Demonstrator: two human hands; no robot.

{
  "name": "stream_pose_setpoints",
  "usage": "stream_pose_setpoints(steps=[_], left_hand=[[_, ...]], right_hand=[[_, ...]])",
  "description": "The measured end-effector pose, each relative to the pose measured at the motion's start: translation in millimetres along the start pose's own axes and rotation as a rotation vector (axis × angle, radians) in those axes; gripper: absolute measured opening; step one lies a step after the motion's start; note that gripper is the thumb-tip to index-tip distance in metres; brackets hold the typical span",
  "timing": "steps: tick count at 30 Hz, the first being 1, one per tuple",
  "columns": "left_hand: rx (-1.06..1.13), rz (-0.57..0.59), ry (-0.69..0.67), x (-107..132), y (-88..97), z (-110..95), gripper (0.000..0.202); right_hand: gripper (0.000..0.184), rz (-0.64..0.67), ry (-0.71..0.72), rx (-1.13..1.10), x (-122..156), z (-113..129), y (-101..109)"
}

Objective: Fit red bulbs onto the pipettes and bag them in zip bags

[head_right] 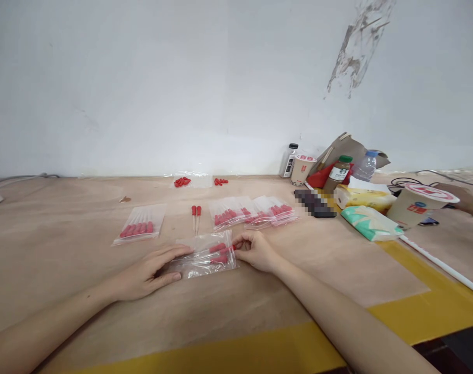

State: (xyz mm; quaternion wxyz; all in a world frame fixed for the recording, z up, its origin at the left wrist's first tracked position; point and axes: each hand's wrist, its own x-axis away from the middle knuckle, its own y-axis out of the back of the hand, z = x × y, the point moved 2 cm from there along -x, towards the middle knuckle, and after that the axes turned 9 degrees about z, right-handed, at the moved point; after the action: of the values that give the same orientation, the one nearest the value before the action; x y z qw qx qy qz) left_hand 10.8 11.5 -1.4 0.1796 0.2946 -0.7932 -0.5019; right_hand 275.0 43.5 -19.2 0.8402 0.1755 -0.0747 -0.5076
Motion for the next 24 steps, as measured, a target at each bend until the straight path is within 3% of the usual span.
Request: stream_pose_setpoints(steps=[6,11,15,17,20,22,24], left_hand=[[-0.002,-0.005,-0.011,0.1,-1.0,0.9,0.042],[-0.009,0.006,-0.024,-0.1,-1.5,1.6,0.040],[-0.020,0.013,-0.049,-0.9,-1.9,2.2,0.038],[-0.024,0.008,-0.061,-1.3,-2.0,2.4,0.038],[-0.025,0.010,-0.067,-1.6,-2.1,2.2,0.038],[-0.029,0.013,-0.067,-1.5,-2.0,1.9,0.038],[-0.036,0.013,-0.068,-1.2,-1.5,1.3,0.038]], right_hand=[[0.022,0.115,-0.023,-0.169,2.4,3.9,-5.6],[0.033,0.178,-0.065,-0.285,1.2,-0.3,4.8],[0.018,-0.065,0.023,0.019,-15.9,11.0,18.5],[0.009,-0.127,0.061,0.190,-32.6,21.3,16.5],[0.009,-0.110,0.002,0.401,-66.0,34.8,-0.3],[0.013,-0.124,-0.120,0.579,-89.9,39.8,-15.4],[0.022,-0.161,-0.161,0.628,-112.1,42.4,-29.6]])
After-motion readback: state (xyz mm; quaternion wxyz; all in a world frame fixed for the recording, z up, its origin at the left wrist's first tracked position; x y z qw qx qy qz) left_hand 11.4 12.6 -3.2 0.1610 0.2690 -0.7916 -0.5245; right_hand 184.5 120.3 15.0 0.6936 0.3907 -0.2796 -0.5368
